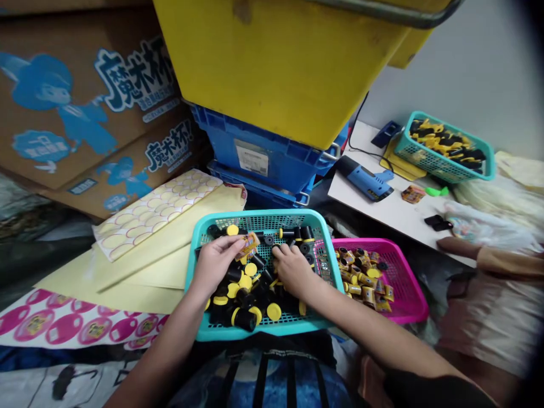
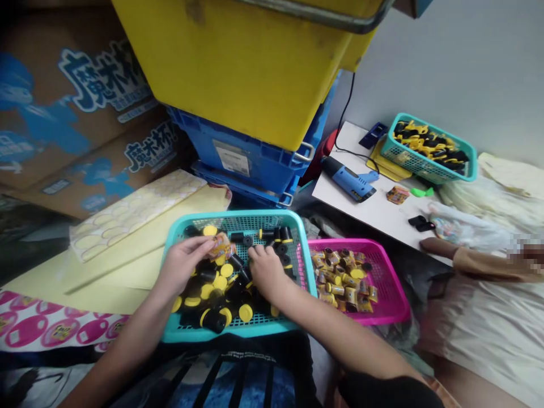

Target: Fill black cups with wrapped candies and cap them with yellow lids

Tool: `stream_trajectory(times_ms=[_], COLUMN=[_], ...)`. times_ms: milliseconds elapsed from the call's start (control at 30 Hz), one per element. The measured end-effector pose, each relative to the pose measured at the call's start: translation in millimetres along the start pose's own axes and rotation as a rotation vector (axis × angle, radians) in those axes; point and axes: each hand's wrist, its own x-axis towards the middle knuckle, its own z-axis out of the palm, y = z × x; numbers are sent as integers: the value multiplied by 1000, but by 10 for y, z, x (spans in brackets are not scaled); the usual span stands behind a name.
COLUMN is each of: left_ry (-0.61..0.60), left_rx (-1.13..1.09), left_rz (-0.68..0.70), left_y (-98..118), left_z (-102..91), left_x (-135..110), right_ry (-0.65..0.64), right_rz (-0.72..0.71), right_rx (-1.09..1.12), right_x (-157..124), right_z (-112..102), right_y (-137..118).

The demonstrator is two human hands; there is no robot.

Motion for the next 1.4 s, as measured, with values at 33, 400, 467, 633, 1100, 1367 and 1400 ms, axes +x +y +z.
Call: stream_trajectory(times_ms=[33, 400, 467, 633, 1100, 1367, 1400], left_ry=[-9, -47, -54, -87, -228, -227, -247], left_rx=[1, 154, 177, 199, -39, -198, -209], left_rz=[-5, 101, 121, 200, -9, 35, 50], left_y=[-16, -56, -49, -29, 56, 71, 69], left_z=[-1, -114, -94, -51, 77, 200, 212], left_x=[-2, -50, -50, -64, -132, -221, -226], right_ry=[-12, 375, 392, 334, 366, 163, 51], right_rz=[11, 149, 123, 62, 34, -126, -162], right_rx=[-34, 1442, 1663, 1759, 1658, 1976, 2068], right_x=[20, -118, -119, -43, 63, 50, 44], right_z=[27, -366, -372, -292, -113, -113, -109], right_y=[-49, 347, 345, 261, 151, 57, 52])
